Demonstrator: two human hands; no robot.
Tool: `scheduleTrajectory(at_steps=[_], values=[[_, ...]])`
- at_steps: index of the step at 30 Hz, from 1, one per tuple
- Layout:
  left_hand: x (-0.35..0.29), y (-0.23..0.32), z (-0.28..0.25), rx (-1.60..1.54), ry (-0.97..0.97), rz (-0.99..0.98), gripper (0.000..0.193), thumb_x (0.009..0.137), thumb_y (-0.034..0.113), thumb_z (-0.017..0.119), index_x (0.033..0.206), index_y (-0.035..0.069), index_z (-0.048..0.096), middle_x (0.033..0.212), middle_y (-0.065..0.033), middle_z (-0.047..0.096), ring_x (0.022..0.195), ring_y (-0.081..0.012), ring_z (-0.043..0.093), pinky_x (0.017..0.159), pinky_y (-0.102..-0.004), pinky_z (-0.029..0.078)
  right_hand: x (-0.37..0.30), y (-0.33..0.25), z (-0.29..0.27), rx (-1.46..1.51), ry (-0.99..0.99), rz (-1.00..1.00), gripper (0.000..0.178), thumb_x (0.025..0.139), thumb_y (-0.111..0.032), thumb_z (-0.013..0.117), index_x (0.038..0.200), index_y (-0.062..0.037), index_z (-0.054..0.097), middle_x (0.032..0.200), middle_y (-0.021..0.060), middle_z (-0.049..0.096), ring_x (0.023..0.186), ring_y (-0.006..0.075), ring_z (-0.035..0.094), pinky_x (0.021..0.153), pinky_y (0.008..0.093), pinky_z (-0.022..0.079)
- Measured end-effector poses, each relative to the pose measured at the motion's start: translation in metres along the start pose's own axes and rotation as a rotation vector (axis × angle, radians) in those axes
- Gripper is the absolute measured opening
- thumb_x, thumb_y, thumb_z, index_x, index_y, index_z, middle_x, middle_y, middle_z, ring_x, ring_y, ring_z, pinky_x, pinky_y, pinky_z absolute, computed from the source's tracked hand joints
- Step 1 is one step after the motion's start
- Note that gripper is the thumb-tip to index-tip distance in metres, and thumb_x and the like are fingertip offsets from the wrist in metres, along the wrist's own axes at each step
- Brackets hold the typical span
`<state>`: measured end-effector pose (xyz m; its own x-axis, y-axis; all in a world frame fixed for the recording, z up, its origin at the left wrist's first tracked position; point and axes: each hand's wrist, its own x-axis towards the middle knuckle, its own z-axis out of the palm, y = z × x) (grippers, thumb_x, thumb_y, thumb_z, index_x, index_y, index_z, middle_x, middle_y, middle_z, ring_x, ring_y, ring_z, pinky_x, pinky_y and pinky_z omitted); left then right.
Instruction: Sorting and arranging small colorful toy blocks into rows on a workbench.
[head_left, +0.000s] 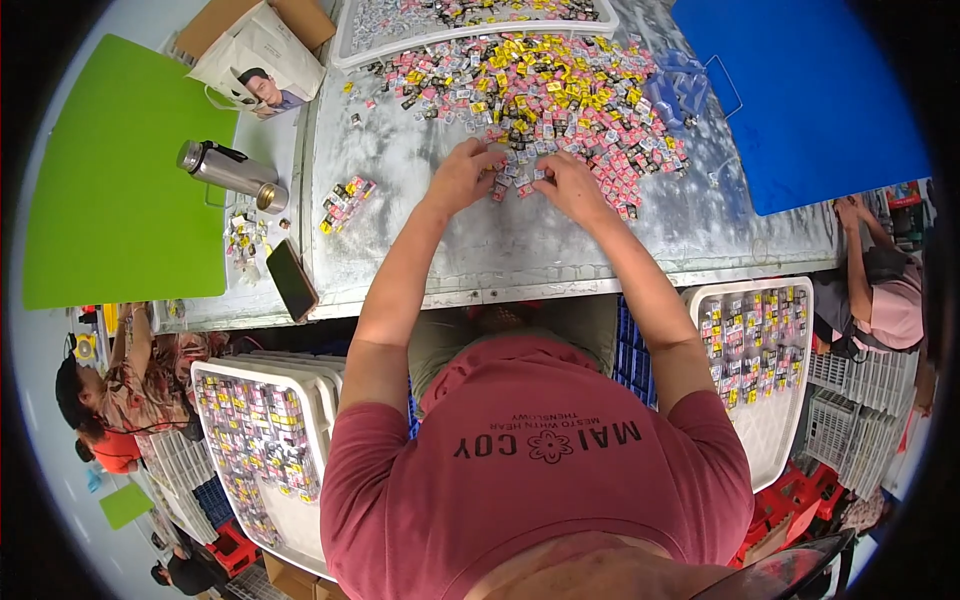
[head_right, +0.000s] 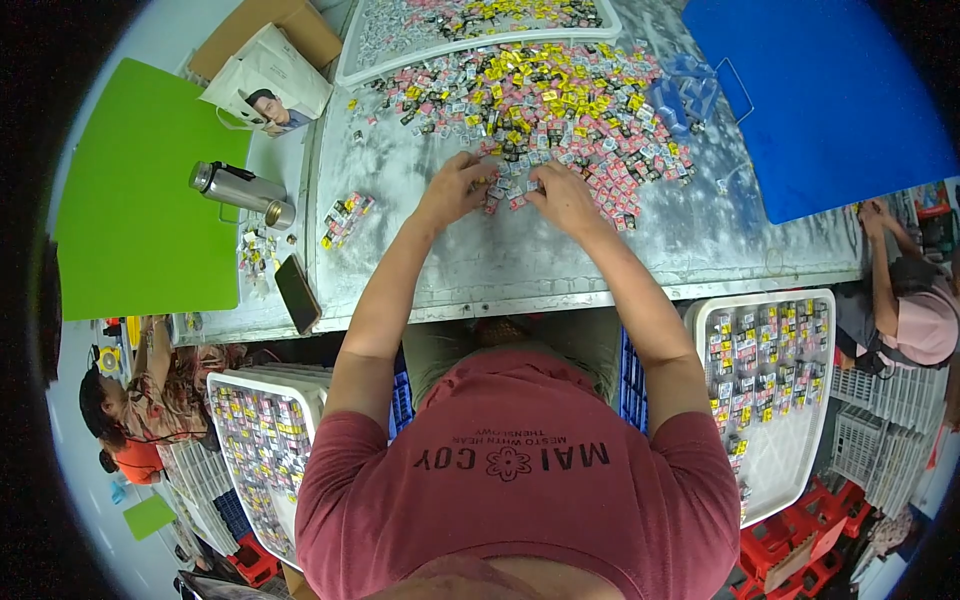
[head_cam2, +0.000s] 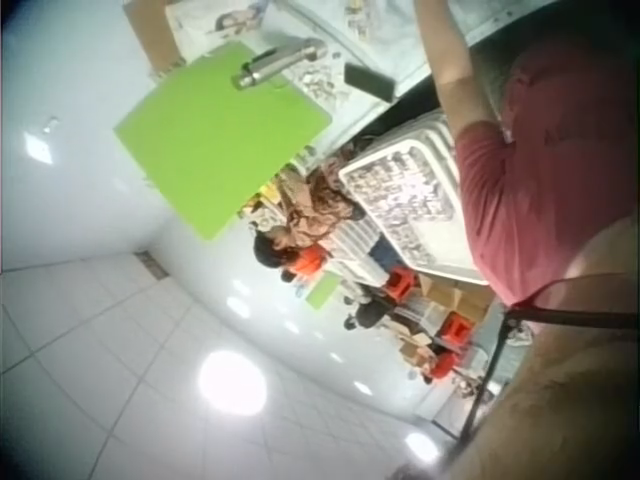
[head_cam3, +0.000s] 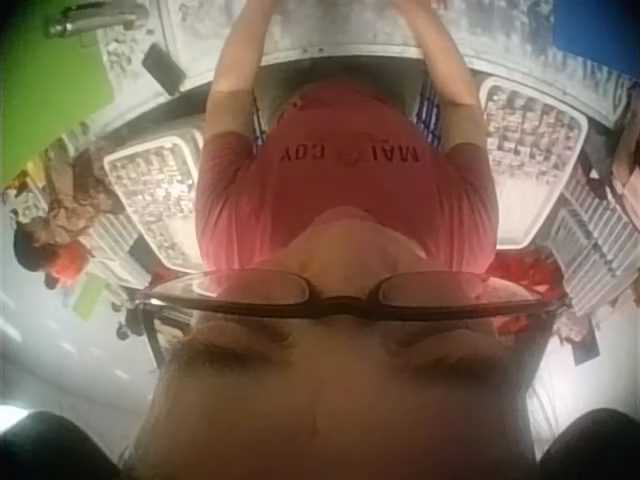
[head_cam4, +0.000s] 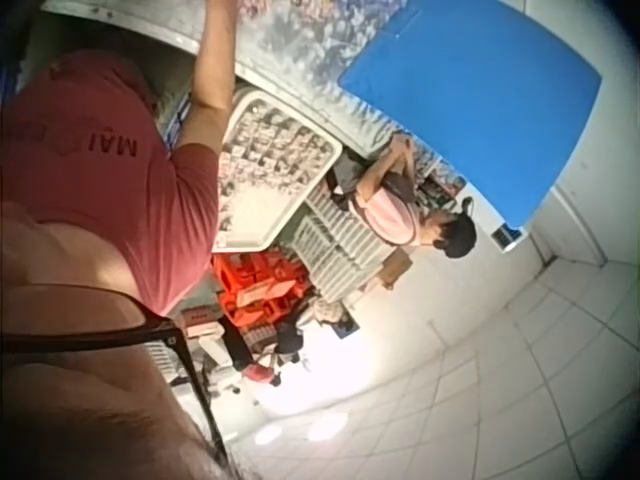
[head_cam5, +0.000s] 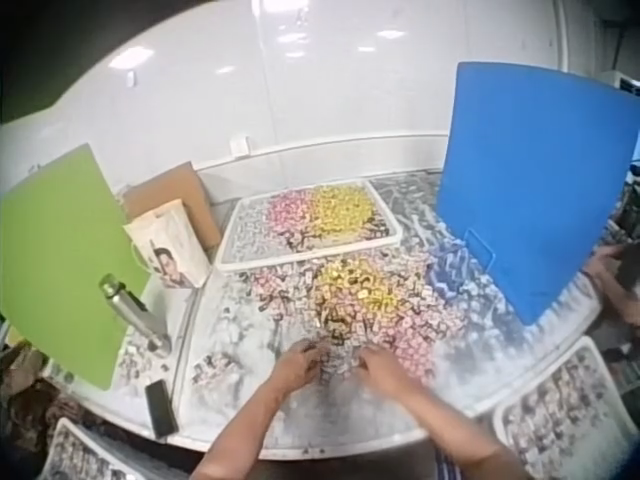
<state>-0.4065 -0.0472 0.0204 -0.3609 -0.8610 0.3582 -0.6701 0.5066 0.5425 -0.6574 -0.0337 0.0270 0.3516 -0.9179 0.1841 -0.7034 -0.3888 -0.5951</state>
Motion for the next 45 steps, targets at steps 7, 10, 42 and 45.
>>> scheduleTrajectory(at_steps=[7, 10, 42, 45], values=[[0.001, -0.004, 0.002, 0.095, -0.055, 0.197, 0.043, 0.077, 0.0, 0.074, 0.117, 0.014, 0.071, 0.105, -0.0107, 0.064, 0.1, -0.0345, 0.063, 0.086, -0.0431, 0.054, -0.002, 0.0, 0.003, 0.031, 0.036, -0.007, 0.03, 0.081, -0.018, 0.08, 0.105, -0.0035, 0.068, 0.097, 0.012, 0.065, 0.092, 0.0331, 0.065, 0.083, 0.0446, 0.051], [0.001, -0.002, 0.002, 0.067, -0.068, 0.176, 0.04, 0.077, 0.0, 0.074, 0.115, 0.013, 0.07, 0.108, -0.0106, 0.064, 0.101, -0.0346, 0.063, 0.087, -0.044, 0.054, -0.002, 0.0, 0.003, 0.029, 0.039, -0.006, 0.03, 0.081, -0.018, 0.08, 0.104, -0.0037, 0.068, 0.097, 0.0116, 0.065, 0.092, 0.0328, 0.065, 0.083, 0.0442, 0.051], [-0.002, 0.007, 0.0, 0.107, -0.156, -0.061, 0.031, 0.077, 0.011, 0.074, 0.106, 0.007, 0.061, 0.099, -0.0141, 0.062, 0.089, -0.0369, 0.067, 0.078, -0.0455, 0.056, -0.036, -0.026, -0.023, 0.14, 0.019, -0.044, 0.032, 0.078, -0.018, 0.084, 0.102, -0.0032, 0.07, 0.091, 0.0106, 0.062, 0.08, 0.0279, 0.063, 0.075, 0.0402, 0.052], [-0.001, 0.012, 0.0, 0.147, -0.118, -0.054, 0.031, 0.077, 0.01, 0.074, 0.106, 0.008, 0.061, 0.098, -0.0143, 0.062, 0.088, -0.0367, 0.067, 0.078, -0.0451, 0.056, -0.066, -0.037, -0.025, 0.084, -0.051, -0.152, 0.031, 0.077, -0.019, 0.084, 0.101, -0.0054, 0.07, 0.094, 0.0095, 0.063, 0.084, 0.0279, 0.063, 0.078, 0.0402, 0.051]])
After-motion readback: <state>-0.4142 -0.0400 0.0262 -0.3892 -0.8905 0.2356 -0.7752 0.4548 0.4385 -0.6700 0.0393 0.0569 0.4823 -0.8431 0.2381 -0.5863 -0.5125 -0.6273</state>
